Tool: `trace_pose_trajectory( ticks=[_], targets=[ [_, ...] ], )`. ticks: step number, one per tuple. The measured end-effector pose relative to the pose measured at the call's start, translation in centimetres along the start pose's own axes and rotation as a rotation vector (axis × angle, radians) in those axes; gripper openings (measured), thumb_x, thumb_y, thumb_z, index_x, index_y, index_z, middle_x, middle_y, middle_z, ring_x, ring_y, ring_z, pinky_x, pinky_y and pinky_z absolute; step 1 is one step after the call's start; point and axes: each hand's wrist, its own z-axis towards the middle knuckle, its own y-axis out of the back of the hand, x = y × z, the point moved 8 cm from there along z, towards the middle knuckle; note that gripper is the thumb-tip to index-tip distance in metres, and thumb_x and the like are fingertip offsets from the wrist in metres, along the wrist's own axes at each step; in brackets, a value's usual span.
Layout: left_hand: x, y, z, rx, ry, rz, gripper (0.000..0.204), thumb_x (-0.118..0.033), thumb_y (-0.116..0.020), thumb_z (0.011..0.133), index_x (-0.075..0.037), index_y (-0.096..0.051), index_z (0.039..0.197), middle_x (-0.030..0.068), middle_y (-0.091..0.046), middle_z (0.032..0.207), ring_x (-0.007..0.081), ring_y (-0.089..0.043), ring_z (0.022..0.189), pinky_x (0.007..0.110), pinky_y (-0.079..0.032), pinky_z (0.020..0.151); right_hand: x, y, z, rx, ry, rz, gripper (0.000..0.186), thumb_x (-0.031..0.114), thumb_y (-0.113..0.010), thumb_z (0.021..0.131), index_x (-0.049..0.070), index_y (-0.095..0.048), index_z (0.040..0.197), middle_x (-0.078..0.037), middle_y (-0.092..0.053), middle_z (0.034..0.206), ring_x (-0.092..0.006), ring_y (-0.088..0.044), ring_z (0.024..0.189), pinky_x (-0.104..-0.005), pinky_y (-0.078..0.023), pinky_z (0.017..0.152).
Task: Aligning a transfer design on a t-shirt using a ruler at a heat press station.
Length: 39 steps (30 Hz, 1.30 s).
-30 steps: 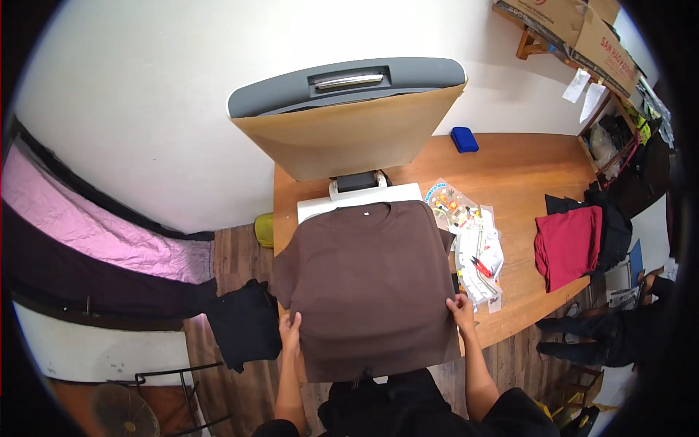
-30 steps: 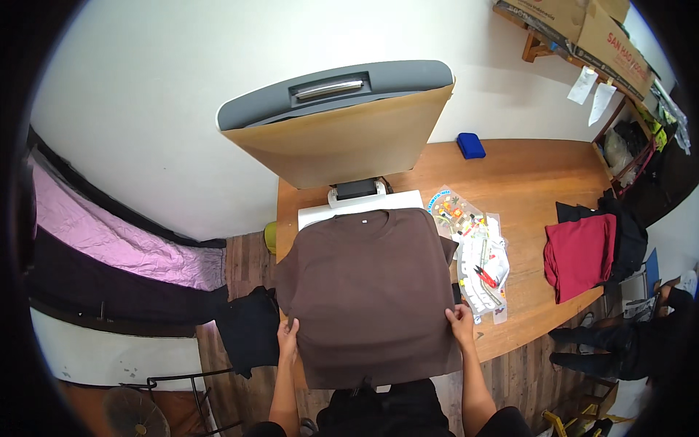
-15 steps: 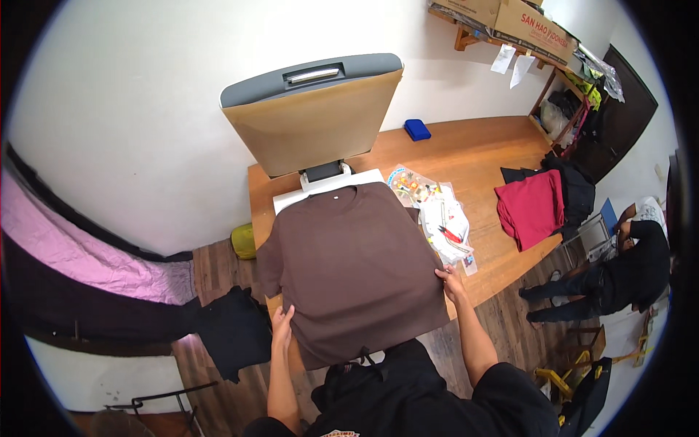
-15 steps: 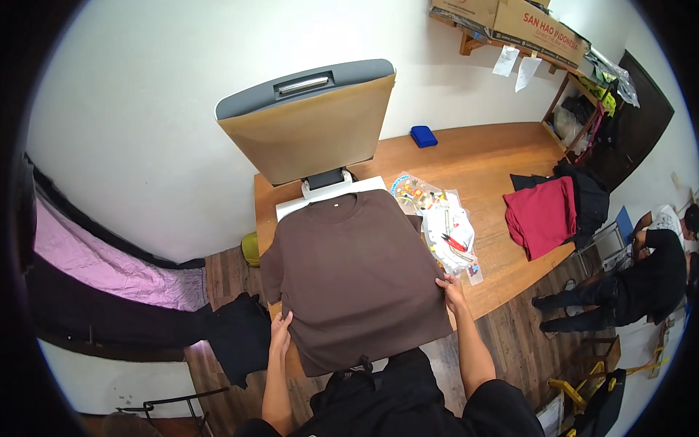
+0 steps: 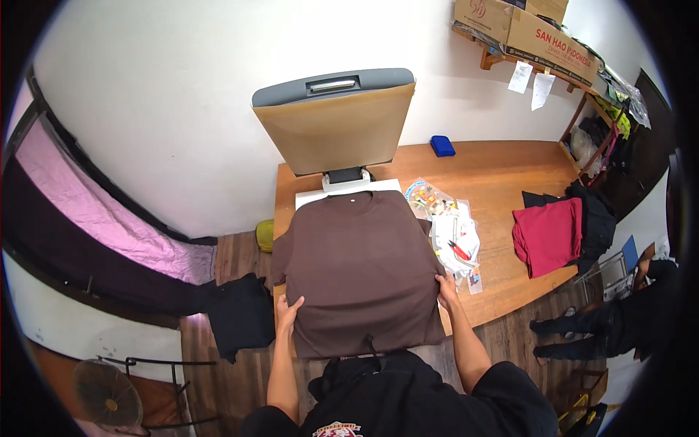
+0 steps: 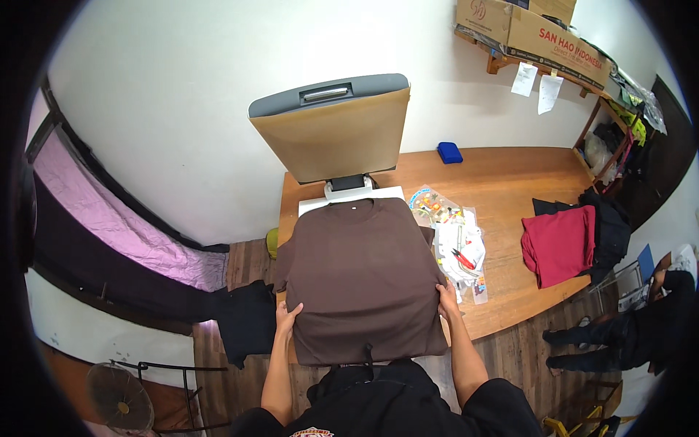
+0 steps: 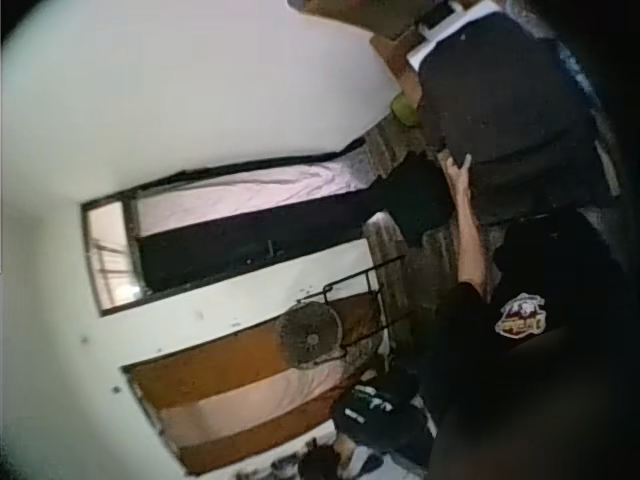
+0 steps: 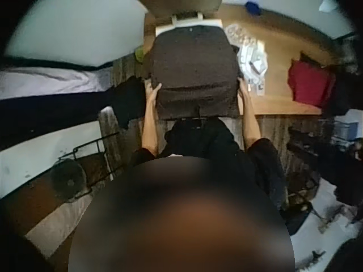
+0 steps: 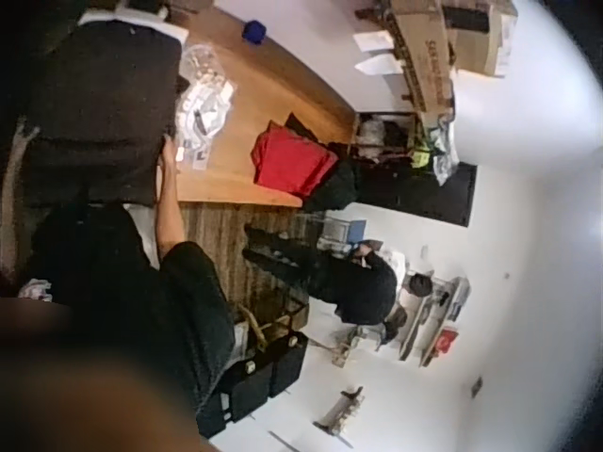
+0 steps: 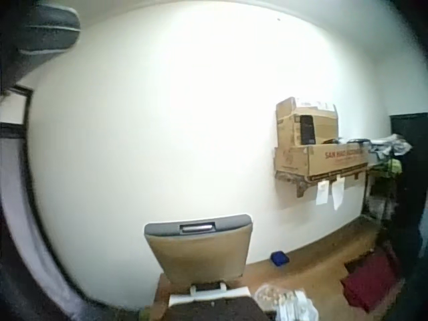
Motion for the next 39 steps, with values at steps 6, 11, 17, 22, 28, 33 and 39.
trace_pose_trajectory(
  ticks=[6,11,17,22,28,33,39],
  targets=[
    [0.4,0.2,-0.2,0.01,-0.047,0.07,0.05,-0.007,-0.079,0.083,0.003,-0.047,0.12,0.0173,-0.063,0.12,0.0251,-0.06,0.11,0.035,-0.045,0.099,1.3,-1.5,-1.2,0.149,0.046,-0.076,0.044,-0.002,-0.044,0.094,-0.005,-0.041,0.138,-0.02,-0.055,0.133,-0.0292,-0.055,0.122,-0.0398,-0.046,0.105],
    [1.3,-0.7,-0.1,0.051,0.065,0.113,0.054,-0.011,-0.08,0.082,0.001,-0.045,0.121,0.0153,-0.058,0.125,0.0248,-0.055,0.116,0.035,-0.041,0.103,1.2,-0.4,-1.7,0.053,-0.101,-0.035,0.051,-0.002,-0.041,0.096,-0.003,-0.032,0.146,-0.021,-0.047,0.142,-0.0307,-0.05,0.129,-0.0416,-0.042,0.109],
    [-5.0,-9.1,-6.3,-0.184,-0.95,1.027,0.065,-0.03,-0.082,0.075,-0.008,-0.056,0.13,0.0164,-0.058,0.126,0.0377,-0.051,0.119,0.049,-0.039,0.098,1.1,0.2,-0.6,0.055,0.039,-0.21,0.032,0.0,-0.051,0.094,-0.002,-0.048,0.126,-0.016,-0.06,0.117,-0.0239,-0.06,0.108,-0.0361,-0.05,0.095],
    [-2.4,-17.5,-8.9,0.32,-1.107,1.032,0.033,-0.027,-0.078,0.076,-0.013,-0.073,0.106,0.0048,-0.067,0.103,0.0252,-0.06,0.097,0.04,-0.044,0.087,-0.5,0.8,0.9,0.083,0.042,-0.158,0.032,-0.001,-0.052,0.092,-0.001,-0.049,0.124,-0.018,-0.061,0.116,-0.0256,-0.062,0.107,-0.0372,-0.051,0.095],
    [-1.8,-16.6,-7.2,0.392,-0.915,0.796,0.014,-0.015,-0.079,0.078,-0.005,-0.075,0.087,0.0089,-0.066,0.083,0.0274,-0.061,0.08,0.039,-0.049,0.074,-2.2,2.6,2.5,-0.082,0.017,-0.125,0.033,-0.001,-0.053,0.09,-0.002,-0.049,0.123,-0.019,-0.063,0.115,-0.0274,-0.063,0.104,-0.0386,-0.052,0.092],
    [-1.4,-9.3,-4.5,0.221,-0.595,0.627,0.017,-0.017,-0.069,0.091,-0.001,-0.067,0.089,0.0114,-0.064,0.078,0.0204,-0.063,0.068,0.032,-0.05,0.063,-1.6,1.3,1.9,0.074,0.121,-0.14,0.034,-0.001,-0.055,0.089,-0.004,-0.05,0.123,-0.018,-0.063,0.114,-0.0265,-0.064,0.103,-0.0362,-0.051,0.093],
    [0.2,9.4,-2.5,-0.455,-0.196,0.584,0.015,-0.014,-0.061,0.096,-0.002,-0.068,0.089,0.0074,-0.064,0.072,0.0146,-0.058,0.06,0.032,-0.046,0.056,0.1,2.0,0.1,-0.094,0.164,-0.383,0.026,0.008,-0.067,0.09,0.002,-0.057,0.113,-0.004,-0.064,0.092,-0.0097,-0.059,0.082,-0.0236,-0.048,0.075]
  ],
)
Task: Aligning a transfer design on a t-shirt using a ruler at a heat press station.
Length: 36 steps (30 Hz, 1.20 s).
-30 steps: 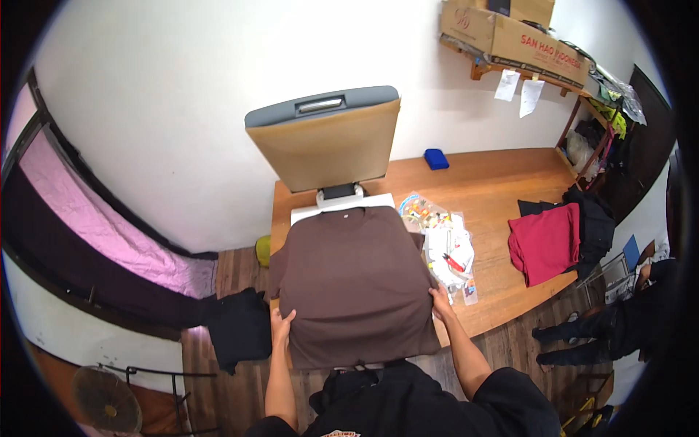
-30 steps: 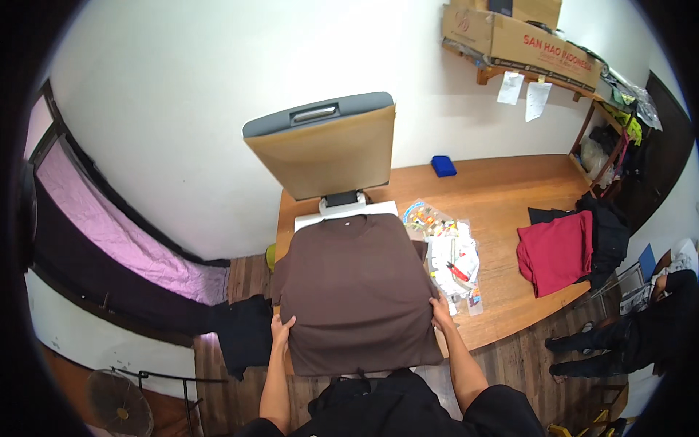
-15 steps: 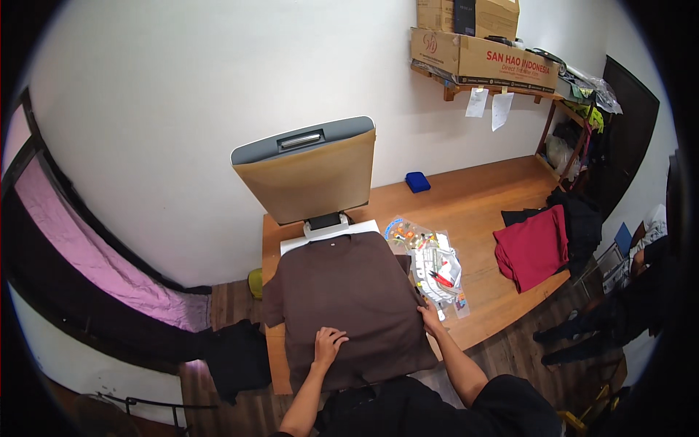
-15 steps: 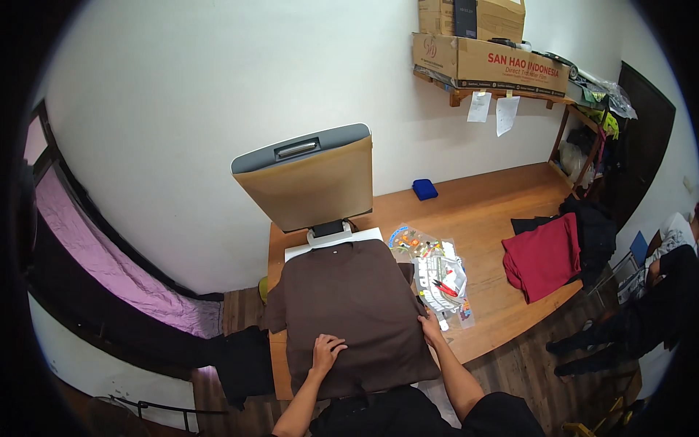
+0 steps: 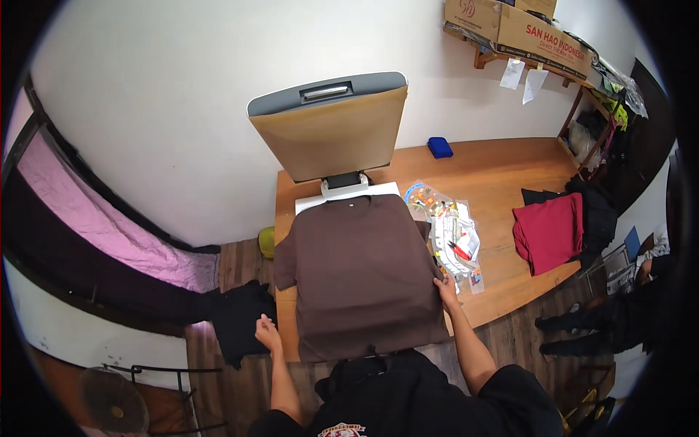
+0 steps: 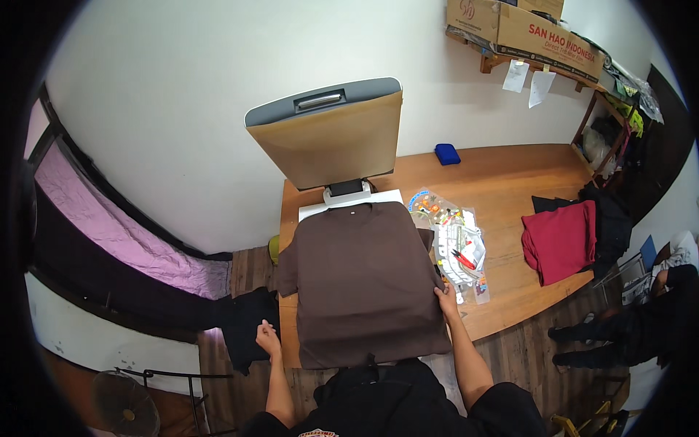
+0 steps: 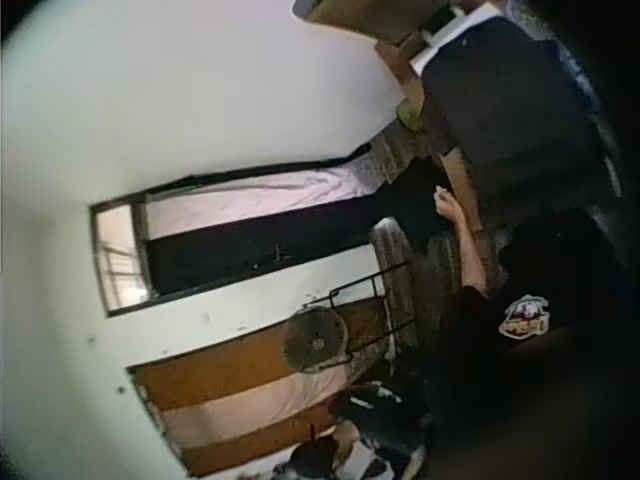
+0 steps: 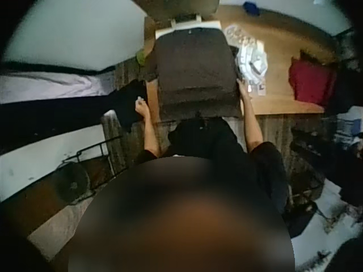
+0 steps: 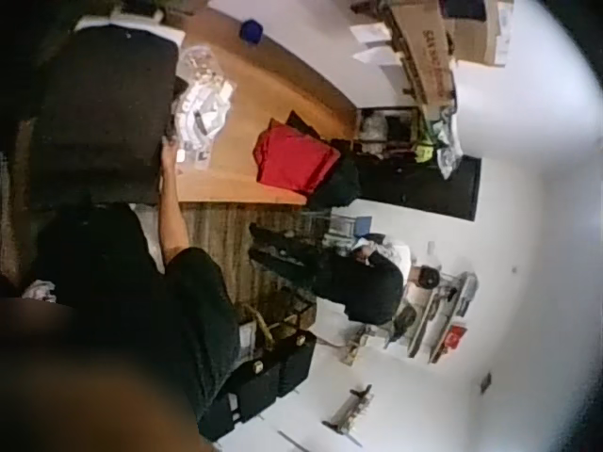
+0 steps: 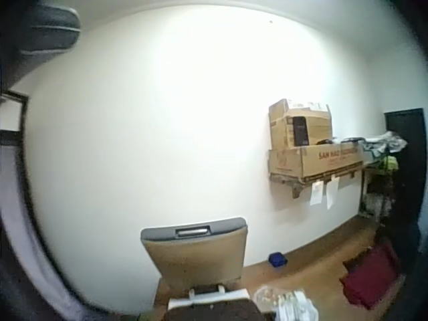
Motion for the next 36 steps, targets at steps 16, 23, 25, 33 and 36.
trace_pose_trajectory(
  ticks=[16,23,25,33,36],
  targets=[
    [1.9,-6.5,-6.4,0.845,0.282,-0.403,0.03,-0.021,-0.072,0.093,0.005,-0.066,0.108,0.0072,-0.069,0.104,0.013,-0.063,0.093,0.026,-0.048,0.085,-3.8,3.3,-4.5,0.378,-0.14,-0.416,0.016,0.009,-0.07,0.09,0.0,-0.064,0.102,-0.005,-0.069,0.093,-0.0112,-0.063,0.087,-0.0227,-0.048,0.081],
    [-2.3,-4.2,-2.7,0.59,0.157,-0.669,0.013,-0.011,-0.073,0.091,0.0,-0.067,0.095,0.004,-0.069,0.096,0.0105,-0.062,0.086,0.025,-0.046,0.083,2.3,2.9,-5.5,0.115,-0.028,0.312,0.016,-0.001,-0.067,0.09,0.0,-0.06,0.104,-0.009,-0.071,0.1,-0.0144,-0.067,0.089,-0.0269,-0.052,0.083],
    [-2.6,-4.6,-1.9,0.591,0.119,-0.692,0.011,-0.011,-0.072,0.091,-0.002,-0.067,0.092,0.0021,-0.068,0.095,0.0085,-0.06,0.085,0.023,-0.046,0.081,2.1,3.3,-4.8,0.032,-0.043,0.32,0.018,0.004,-0.07,0.09,0.002,-0.06,0.105,-0.006,-0.07,0.096,-0.0116,-0.065,0.084,-0.0251,-0.051,0.079],
    [1.7,-4.9,-4.5,0.751,0.319,-0.324,0.035,-0.02,-0.071,0.093,0.002,-0.064,0.119,0.0095,-0.069,0.109,0.0156,-0.063,0.102,0.028,-0.047,0.092,-4.1,5.5,-3.3,0.257,-0.037,-0.481,0.015,0.005,-0.075,0.083,0.007,-0.066,0.094,0.005,-0.054,0.074,-0.0071,-0.048,0.067,-0.0235,-0.042,0.064],
    [0.7,-4.8,-4.4,0.651,0.248,-0.157,0.044,-0.026,-0.067,0.096,0.003,-0.059,0.128,0.0133,-0.068,0.115,0.0194,-0.063,0.106,0.031,-0.047,0.096,-3.8,4.3,-2.7,0.193,0.08,-0.421,0.023,0.014,-0.077,0.084,0.004,-0.064,0.101,0.002,-0.059,0.082,-0.0084,-0.053,0.075,-0.0238,-0.045,0.07]
  ],
)
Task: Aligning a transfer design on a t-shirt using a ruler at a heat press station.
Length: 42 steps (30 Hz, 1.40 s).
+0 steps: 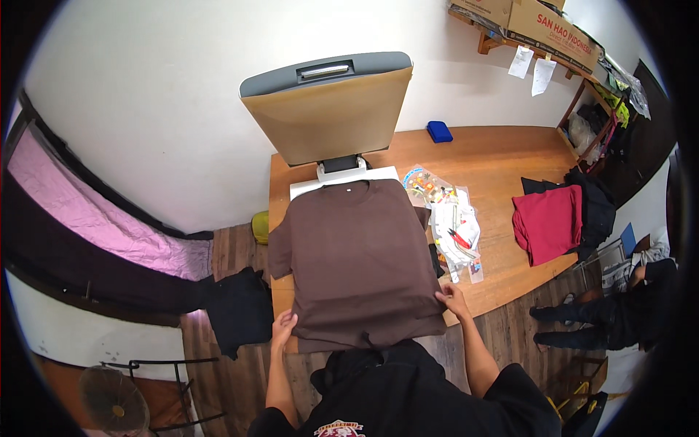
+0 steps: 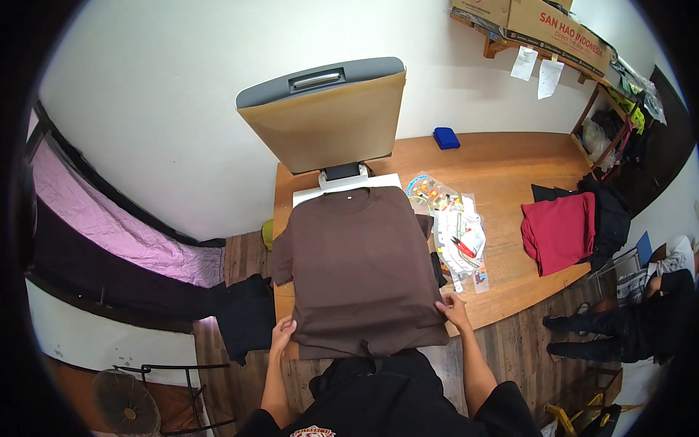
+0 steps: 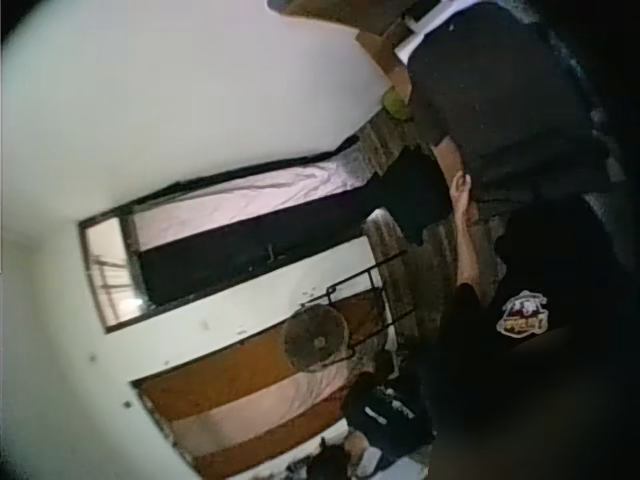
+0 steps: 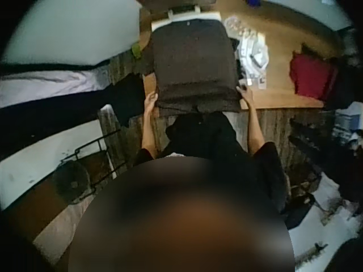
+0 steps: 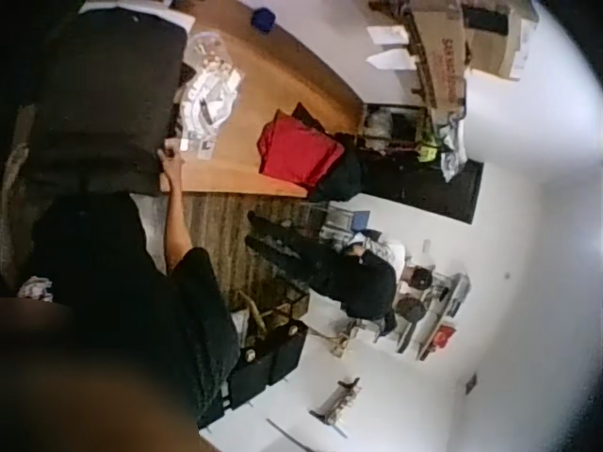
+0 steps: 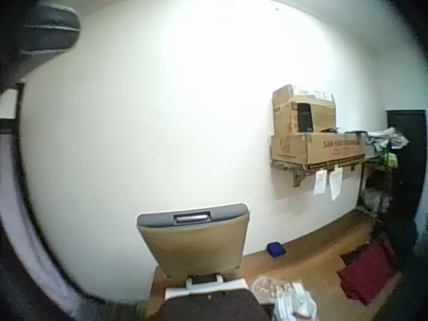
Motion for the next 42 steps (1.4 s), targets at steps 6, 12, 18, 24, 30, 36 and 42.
trace_pose_trajectory(
  ticks=[6,12,18,24,30,36,42],
  targets=[
    [-5.0,-3.1,1.1,0.022,0.101,-0.533,0.051,-0.028,-0.067,0.095,0.006,-0.055,0.131,0.0154,-0.062,0.127,0.022,-0.059,0.116,0.032,-0.044,0.101,4.0,-3.3,3.0,-0.134,-0.052,0.179,0.047,0.026,-0.074,0.089,-0.003,-0.056,0.122,-0.007,-0.065,0.096,-0.0159,-0.062,0.09,-0.0282,-0.05,0.084],
    [-8.4,-3.1,2.4,0.137,-0.005,-0.635,0.046,-0.022,-0.067,0.095,0.007,-0.055,0.129,0.015,-0.061,0.13,0.0248,-0.059,0.116,0.036,-0.045,0.101,6.0,-4.2,3.8,0.061,-0.213,0.707,0.05,0.015,-0.071,0.091,-0.008,-0.052,0.13,-0.016,-0.064,0.123,-0.0235,-0.063,0.111,-0.0338,-0.048,0.099],
    [-7.9,-2.7,3.8,0.025,-0.103,-0.519,0.042,-0.014,-0.07,0.092,0.007,-0.055,0.125,0.0148,-0.061,0.129,0.023,-0.059,0.115,0.033,-0.044,0.1,5.2,-5.8,7.0,0.129,0.177,0.457,0.049,0.015,-0.067,0.093,-0.008,-0.049,0.133,-0.017,-0.06,0.13,-0.0231,-0.058,0.116,-0.0346,-0.044,0.103],
    [-9.0,-2.9,2.7,-0.057,-0.154,-0.489,0.038,-0.011,-0.071,0.09,0.006,-0.056,0.121,0.0151,-0.063,0.124,0.023,-0.06,0.112,0.033,-0.044,0.099,7.4,-4.2,5.1,0.134,0.045,0.655,0.044,0.011,-0.05,0.101,-0.005,-0.04,0.141,-0.017,-0.052,0.139,-0.0252,-0.051,0.126,-0.0373,-0.041,0.108],
    [-7.5,-3.3,3.4,-0.061,-0.207,-0.458,0.046,-0.009,-0.077,0.085,0.002,-0.052,0.122,0.0131,-0.064,0.12,0.0221,-0.06,0.109,0.033,-0.045,0.099,8.4,-3.8,3.3,0.05,-0.17,0.752,0.048,0.011,-0.05,0.101,-0.005,-0.034,0.144,-0.018,-0.048,0.142,-0.0267,-0.048,0.13,-0.0382,-0.039,0.11],
    [-4.1,-1.2,4.8,-0.159,-0.197,-0.018,0.076,-0.028,-0.082,0.081,-0.001,-0.042,0.139,0.0163,-0.061,0.123,0.0216,-0.061,0.107,0.033,-0.05,0.09,10.7,-0.7,4.7,0.036,0.178,-0.642,0.081,0.039,-0.076,0.082,-0.007,-0.04,0.137,-0.032,-0.055,0.13,-0.0397,-0.053,0.125,-0.0417,-0.042,0.103],
    [-11.5,1.0,11.6,-0.213,-0.457,0.146,0.058,-0.025,-0.073,0.088,-0.006,-0.05,0.138,0.017,-0.065,0.118,0.0251,-0.064,0.102,0.036,-0.052,0.088,20.5,-0.1,13.3,-0.131,0.265,-0.608,0.03,0.027,-0.069,0.089,-0.003,-0.069,0.096,-0.018,-0.07,0.077,-0.0329,-0.07,0.074,-0.0389,-0.055,0.069]
  ],
)
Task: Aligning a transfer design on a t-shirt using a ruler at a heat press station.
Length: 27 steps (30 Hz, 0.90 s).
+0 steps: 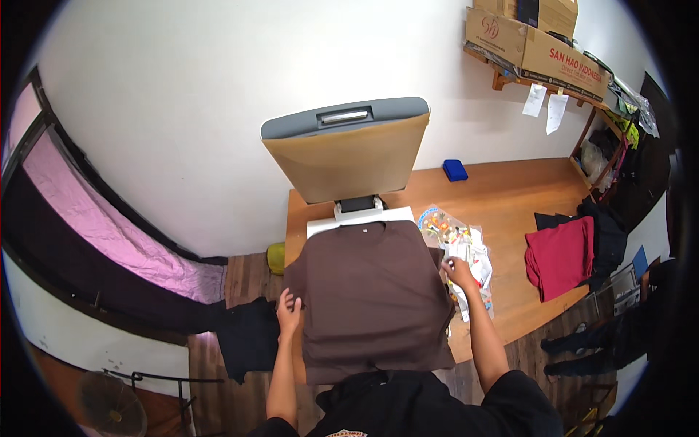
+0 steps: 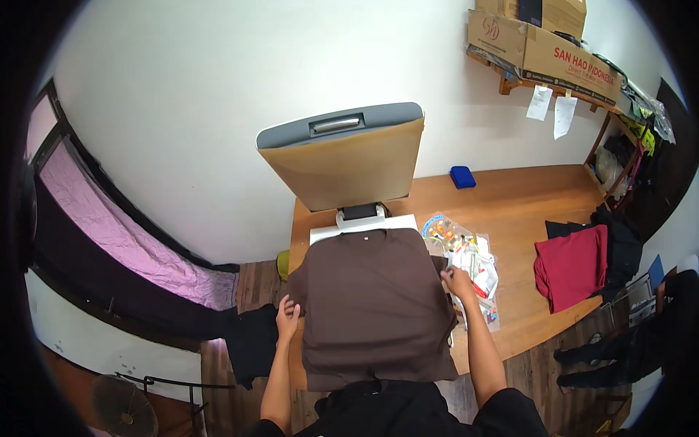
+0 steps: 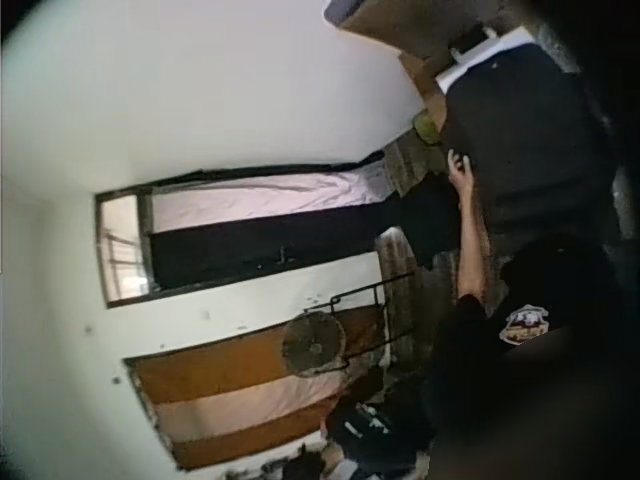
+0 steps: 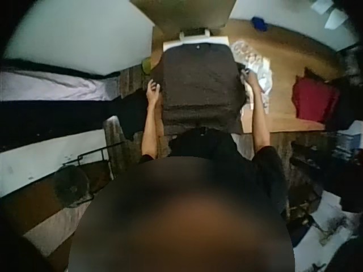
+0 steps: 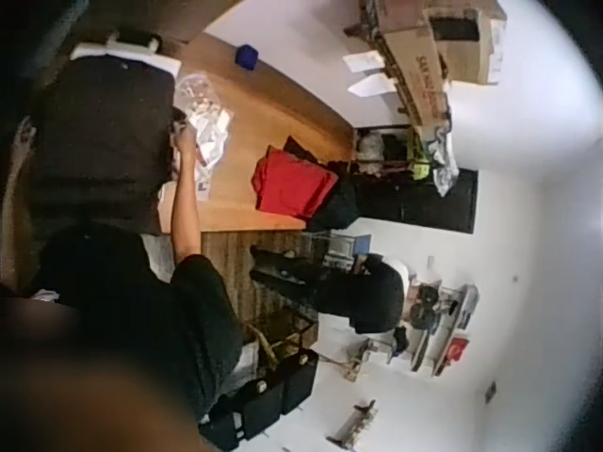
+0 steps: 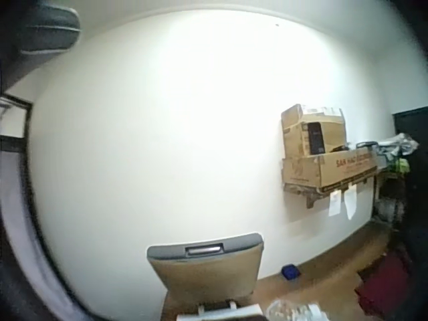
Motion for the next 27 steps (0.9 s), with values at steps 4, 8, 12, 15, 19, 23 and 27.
trace_pose_trajectory(
  ticks=[4,8,12,15,19,23,27],
  targets=[
    [-5.1,-3.2,7.8,0.111,-0.187,0.111,0.055,-0.025,-0.068,0.092,-0.01,-0.048,0.14,0.0169,-0.065,0.117,0.0277,-0.064,0.104,0.038,-0.051,0.091,5.4,-3.3,9.5,0.067,0.153,0.115,0.032,0.016,-0.067,0.09,0.005,-0.065,0.12,-0.019,-0.069,0.107,-0.0257,-0.069,0.084,-0.0366,-0.055,0.076],
    [-8.8,-6.3,14.9,0.091,-0.334,0.186,0.056,-0.025,-0.066,0.092,-0.011,-0.045,0.142,0.0196,-0.062,0.121,0.0338,-0.061,0.109,0.041,-0.048,0.095,8.1,-7.2,15.9,0.104,0.284,0.062,0.04,0.015,-0.063,0.091,0.012,-0.059,0.13,-0.02,-0.059,0.129,-0.0396,-0.053,0.122,-0.0434,-0.043,0.104],
    [-8.4,-8.2,19.3,0.084,-0.277,0.263,0.054,-0.025,-0.063,0.095,-0.015,-0.042,0.144,0.02,-0.059,0.126,0.0342,-0.058,0.112,0.044,-0.045,0.097,8.2,-11.1,18.3,0.297,0.247,0.005,0.048,0.012,-0.061,0.092,0.019,-0.053,0.138,-0.022,-0.05,0.139,-0.041,-0.049,0.126,-0.0439,-0.042,0.107],
    [-7.9,-8.1,20.8,0.072,-0.25,0.356,0.048,-0.024,-0.065,0.094,-0.017,-0.048,0.138,0.0157,-0.062,0.119,0.0324,-0.058,0.111,0.046,-0.045,0.093,8.7,-10.7,18.7,0.265,0.296,0.053,0.037,0.013,-0.067,0.088,0.015,-0.064,0.126,-0.019,-0.06,0.121,-0.0389,-0.057,0.114,-0.0432,-0.046,0.1],
    [-9.1,-7.5,21.5,0.039,-0.401,0.586,0.022,-0.026,-0.075,0.083,-0.011,-0.069,0.098,0.0097,-0.067,0.095,0.0307,-0.062,0.102,0.045,-0.044,0.078,8.3,-8.6,19.1,0.141,0.357,0.049,0.025,0.015,-0.073,0.083,0.006,-0.072,0.106,-0.018,-0.066,0.1,-0.036,-0.063,0.098,-0.0414,-0.05,0.088],
    [-9.5,-7.6,22.6,0.051,-0.412,0.44,0.02,-0.024,-0.073,0.086,-0.005,-0.069,0.094,0.0145,-0.065,0.093,0.0336,-0.064,0.093,0.045,-0.047,0.08,7.1,-8.3,20.0,0.101,0.316,0.187,0.022,0.015,-0.075,0.083,0.002,-0.073,0.101,-0.016,-0.067,0.097,-0.0314,-0.064,0.09,-0.0392,-0.051,0.083],
    [-9.3,-8.5,22.9,0.017,-0.287,0.558,0.022,-0.022,-0.068,0.09,-0.006,-0.066,0.106,0.0144,-0.063,0.105,0.032,-0.06,0.102,0.043,-0.044,0.089,6.8,-8.9,19.7,0.027,0.168,0.275,0.03,0.009,-0.073,0.083,0.003,-0.068,0.112,-0.016,-0.063,0.108,-0.0289,-0.061,0.095,-0.0382,-0.051,0.084]
  ],
)
